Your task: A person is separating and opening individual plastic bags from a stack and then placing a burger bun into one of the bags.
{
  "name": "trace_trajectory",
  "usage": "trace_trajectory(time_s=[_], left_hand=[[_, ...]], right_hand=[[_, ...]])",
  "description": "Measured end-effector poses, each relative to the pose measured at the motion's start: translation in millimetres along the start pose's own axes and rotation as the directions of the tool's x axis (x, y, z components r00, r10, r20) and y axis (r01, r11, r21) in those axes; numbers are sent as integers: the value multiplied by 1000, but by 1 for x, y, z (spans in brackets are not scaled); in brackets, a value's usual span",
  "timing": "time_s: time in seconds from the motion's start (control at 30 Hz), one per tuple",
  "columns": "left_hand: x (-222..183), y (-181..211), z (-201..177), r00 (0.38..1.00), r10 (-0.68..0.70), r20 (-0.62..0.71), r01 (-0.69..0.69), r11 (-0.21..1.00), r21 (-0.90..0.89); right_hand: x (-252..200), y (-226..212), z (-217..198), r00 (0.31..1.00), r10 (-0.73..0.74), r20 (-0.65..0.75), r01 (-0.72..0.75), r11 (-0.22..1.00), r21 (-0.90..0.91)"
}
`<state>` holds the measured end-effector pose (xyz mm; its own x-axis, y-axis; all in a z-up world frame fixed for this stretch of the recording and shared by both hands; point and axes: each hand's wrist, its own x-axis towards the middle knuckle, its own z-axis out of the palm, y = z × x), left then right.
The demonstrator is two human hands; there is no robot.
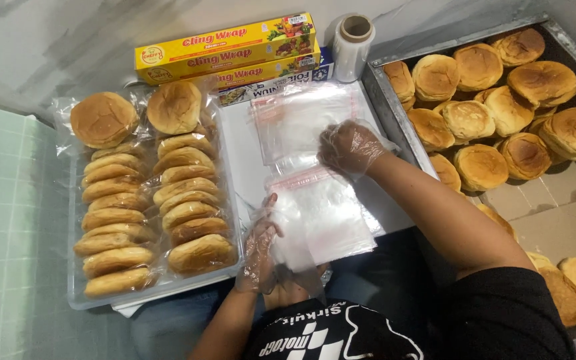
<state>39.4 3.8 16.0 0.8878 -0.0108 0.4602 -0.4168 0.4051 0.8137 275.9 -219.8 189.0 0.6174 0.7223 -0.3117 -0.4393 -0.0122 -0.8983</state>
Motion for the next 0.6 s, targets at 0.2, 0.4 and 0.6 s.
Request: trace_trajectory(time_s=[0.2,0.4,0.6], left_hand=[[51,139,115,965,94,-244,75,795,602],[55,88,104,933,-218,-286,254,-163,953],[85,86,109,754,-455,-474,578,118,807]], right_hand=[[24,28,-10,482,-742,466,124,584,802],[-1,3,-20,987,-147,62,146,680,-718],[-3,2,-20,957,-261,127,25,-361,-932]])
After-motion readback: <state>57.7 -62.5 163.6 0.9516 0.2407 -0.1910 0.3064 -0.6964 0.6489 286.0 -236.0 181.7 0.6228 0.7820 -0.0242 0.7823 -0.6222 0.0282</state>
